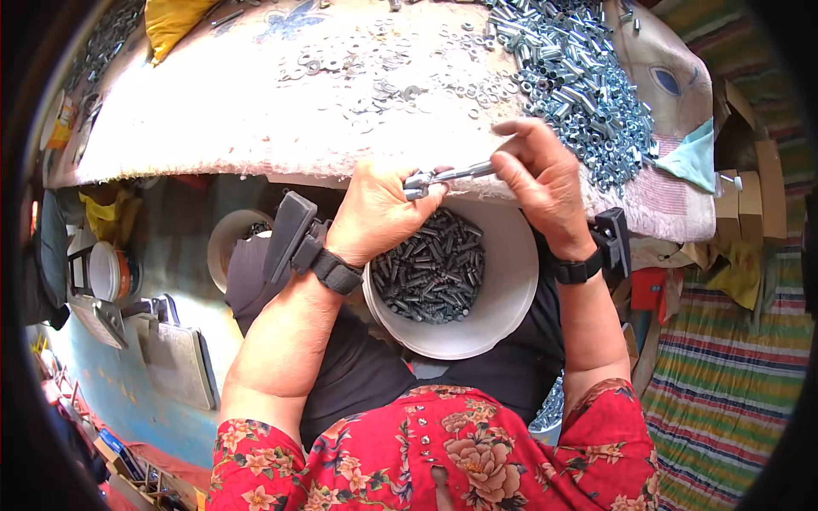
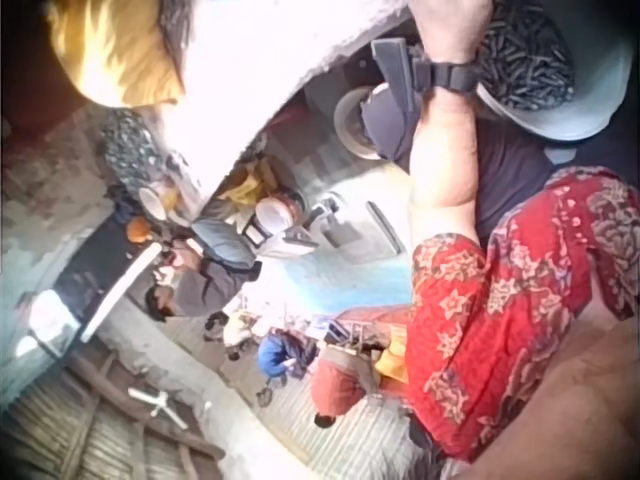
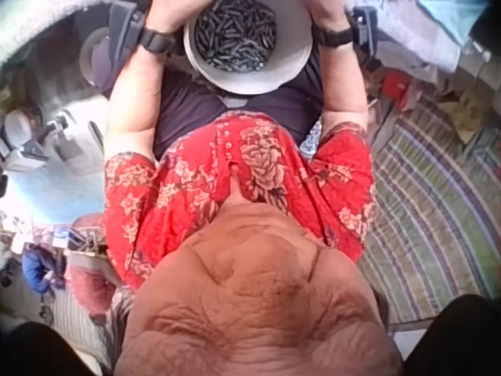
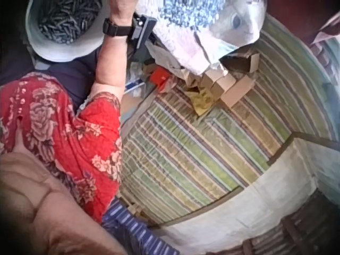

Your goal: Assembling metal bolts by threading washers and nuts onto them.

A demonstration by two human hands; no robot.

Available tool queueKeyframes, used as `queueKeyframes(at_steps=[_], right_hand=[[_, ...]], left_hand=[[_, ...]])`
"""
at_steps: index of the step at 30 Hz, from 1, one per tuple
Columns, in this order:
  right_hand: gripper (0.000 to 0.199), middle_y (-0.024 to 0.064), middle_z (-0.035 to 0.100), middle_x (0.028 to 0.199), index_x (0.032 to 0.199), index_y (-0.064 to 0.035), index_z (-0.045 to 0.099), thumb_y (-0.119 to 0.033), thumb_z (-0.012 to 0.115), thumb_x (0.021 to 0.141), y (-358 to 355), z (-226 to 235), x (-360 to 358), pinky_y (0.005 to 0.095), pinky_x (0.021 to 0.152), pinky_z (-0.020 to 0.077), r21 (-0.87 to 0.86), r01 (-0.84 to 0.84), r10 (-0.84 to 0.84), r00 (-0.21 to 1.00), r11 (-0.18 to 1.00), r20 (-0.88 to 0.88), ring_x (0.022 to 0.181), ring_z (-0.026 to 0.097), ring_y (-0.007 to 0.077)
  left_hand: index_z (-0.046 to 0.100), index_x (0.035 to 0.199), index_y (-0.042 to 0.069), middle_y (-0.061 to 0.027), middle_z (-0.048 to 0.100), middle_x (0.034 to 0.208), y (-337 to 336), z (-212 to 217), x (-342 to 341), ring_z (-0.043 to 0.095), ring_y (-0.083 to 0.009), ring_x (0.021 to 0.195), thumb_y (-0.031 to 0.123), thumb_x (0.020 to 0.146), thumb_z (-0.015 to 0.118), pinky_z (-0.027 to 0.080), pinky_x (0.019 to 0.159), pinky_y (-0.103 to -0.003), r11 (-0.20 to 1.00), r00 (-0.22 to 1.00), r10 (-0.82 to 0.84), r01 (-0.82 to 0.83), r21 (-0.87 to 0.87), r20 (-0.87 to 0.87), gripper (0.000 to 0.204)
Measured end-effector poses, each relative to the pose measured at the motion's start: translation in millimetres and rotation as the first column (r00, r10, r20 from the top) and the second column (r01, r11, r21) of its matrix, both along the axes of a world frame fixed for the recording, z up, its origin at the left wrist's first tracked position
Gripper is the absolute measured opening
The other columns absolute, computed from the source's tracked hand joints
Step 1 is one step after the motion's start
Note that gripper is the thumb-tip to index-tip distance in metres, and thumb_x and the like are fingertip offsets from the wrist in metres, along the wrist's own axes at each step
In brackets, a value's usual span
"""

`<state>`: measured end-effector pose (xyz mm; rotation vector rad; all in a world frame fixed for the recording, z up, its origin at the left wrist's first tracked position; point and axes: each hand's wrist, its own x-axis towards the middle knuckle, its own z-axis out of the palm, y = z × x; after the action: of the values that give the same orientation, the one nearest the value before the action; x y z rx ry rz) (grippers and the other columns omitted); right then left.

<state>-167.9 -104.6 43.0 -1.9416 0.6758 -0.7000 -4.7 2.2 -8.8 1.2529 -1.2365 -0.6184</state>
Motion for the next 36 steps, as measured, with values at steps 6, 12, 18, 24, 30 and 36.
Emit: queueKeyframes(at_steps=[6,12,18,24,30,36], right_hand=[[0.034,0.0069,0.06,0.09,0.111,0.0005,0.049,0.0,0.062,0.079,12.2,-13.1,21.3,0.0241,0.073,0.0487,0.073,-0.133,0.122,0.982,0.988,0.144,0.085,0.059,0.011],[0.041,0.0086,0.058,0.098,0.115,0.0015,0.045,0.006,0.062,0.078,15.5,-13.3,28.4,0.0261,0.078,0.0493,0.191,-0.191,0.126,0.943,0.963,0.309,0.092,0.057,0.0133],[0.035,0.0108,0.06,0.096,0.111,0.0044,0.05,0.005,0.062,0.078,21.3,-21.8,26.7,0.0268,0.077,0.051,0.331,-0.158,0.007,0.91,0.93,0.414,0.086,0.06,0.0136],[0.019,0.006,0.063,0.074,0.098,0.0041,0.058,0.0,0.063,0.08,25.1,-23.9,28.1,0.022,0.061,0.0494,0.378,-0.087,-0.043,0.946,0.922,0.322,0.064,0.06,0.01],[0.007,0.0025,0.06,0.063,0.086,0.0012,0.061,-0.005,0.062,0.083,22.6,-20.1,19.2,0.0171,0.043,0.0387,0.455,-0.146,0.038,0.97,0.878,0.239,0.048,0.052,0.0052],[0.014,0.0052,0.062,0.064,0.084,0.0014,0.065,-0.012,0.066,0.08,-26.3,-11.3,25.4,0.0231,0.049,0.0431,-0.118,0.137,-0.137,0.991,0.984,0.006,0.053,0.056,0.0106]], left_hand=[[0.065,0.096,0.002,-0.002,0.058,0.061,1.3,2.8,5.1,0.047,-0.0044,0.056,0.004,0.074,0.062,0.044,0.052,-0.024,0.999,0.993,-0.037,0.036,-0.01,-0.112,0.022],[0.066,0.096,0.003,-0.0018,0.061,0.063,6.9,10.7,9.0,0.049,-0.0053,0.055,0.004,0.074,0.063,0.044,0.051,-0.024,1.0,0.985,0.006,-0.006,0.001,-0.174,0.022],[0.064,0.102,0.001,-0.0014,0.062,0.068,10.4,18.3,14.5,0.053,-0.0056,0.061,0.004,0.076,0.063,0.045,0.057,-0.023,0.998,0.997,0.04,-0.043,0.045,0.069,0.026],[0.064,0.1,0.001,-0.004,0.06,0.067,10.8,16.6,11.2,0.052,-0.0074,0.058,0.005,0.076,0.064,0.044,0.054,-0.024,1.0,0.999,-0.023,0.023,-0.016,0.023,0.024],[0.063,0.103,0.002,-0.0042,0.064,0.082,10.3,13.2,10.6,0.057,-0.0101,0.076,0.009,0.079,0.067,0.046,0.07,-0.026,0.994,0.994,-0.101,0.1,0.033,0.035,0.025],[0.063,0.09,0.002,0.0008,0.056,0.061,9.8,19.8,8.3,0.049,-0.0043,0.051,0.011,0.083,0.064,0.037,0.041,-0.019,0.974,0.864,0.052,0.068,0.218,-0.501,0.011]])
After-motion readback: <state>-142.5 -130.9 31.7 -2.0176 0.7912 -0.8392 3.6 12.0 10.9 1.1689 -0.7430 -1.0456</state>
